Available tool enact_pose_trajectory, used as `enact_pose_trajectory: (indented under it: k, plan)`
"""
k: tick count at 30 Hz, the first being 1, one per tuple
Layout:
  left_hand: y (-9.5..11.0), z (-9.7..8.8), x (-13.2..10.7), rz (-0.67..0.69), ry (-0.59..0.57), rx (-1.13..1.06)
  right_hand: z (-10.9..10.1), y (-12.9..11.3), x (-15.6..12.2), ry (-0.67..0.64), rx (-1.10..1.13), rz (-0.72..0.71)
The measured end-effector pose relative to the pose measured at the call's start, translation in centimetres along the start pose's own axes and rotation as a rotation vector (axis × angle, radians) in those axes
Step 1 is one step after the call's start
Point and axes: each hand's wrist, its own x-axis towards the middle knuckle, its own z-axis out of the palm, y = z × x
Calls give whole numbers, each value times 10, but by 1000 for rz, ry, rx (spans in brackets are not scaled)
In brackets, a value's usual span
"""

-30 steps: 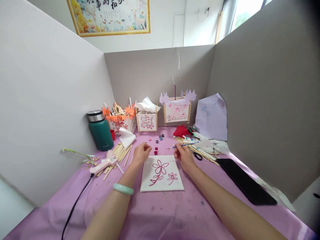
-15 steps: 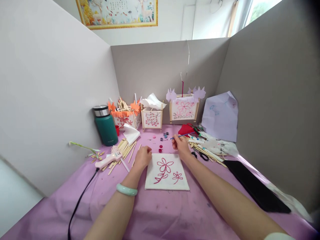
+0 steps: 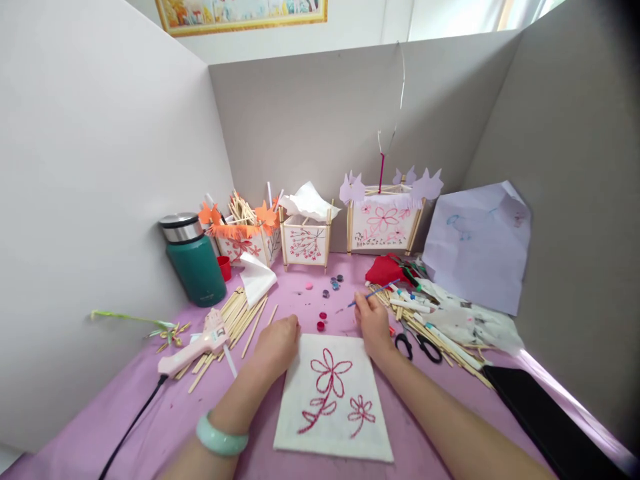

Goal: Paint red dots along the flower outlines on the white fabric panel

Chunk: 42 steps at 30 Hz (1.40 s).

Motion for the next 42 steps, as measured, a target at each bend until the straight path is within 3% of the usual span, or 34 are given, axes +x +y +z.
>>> enact_pose_trajectory:
  k: [9, 15, 20, 24, 27, 30, 36, 42]
  plan:
    - [5, -3, 0, 14, -134, 82, -5, 0, -12, -29, 52, 128]
    - [10, -7, 3, 5, -159, 87, -8, 1, -10, -22, -37, 54]
    - [11, -9, -2, -6, -165, 98, -4, 4, -5, -71, -116, 74]
    - [9, -8, -4, -22, -169, 112, -1, 5, 10, -97, -179, -35]
    - [8, -7, -5, -31, -161, 107, -4, 7, 24, -55, -189, 15]
    - [8, -6, -7, -35, -128, 80, -7, 6, 30, -127, -187, 73]
    - [4, -5, -13, -13, -50, -16, -7, 3, 17, -44, -119, 10]
    - [-3, -4, -9, -56, 14, -98, -10, 5, 10, -18, 54, 65]
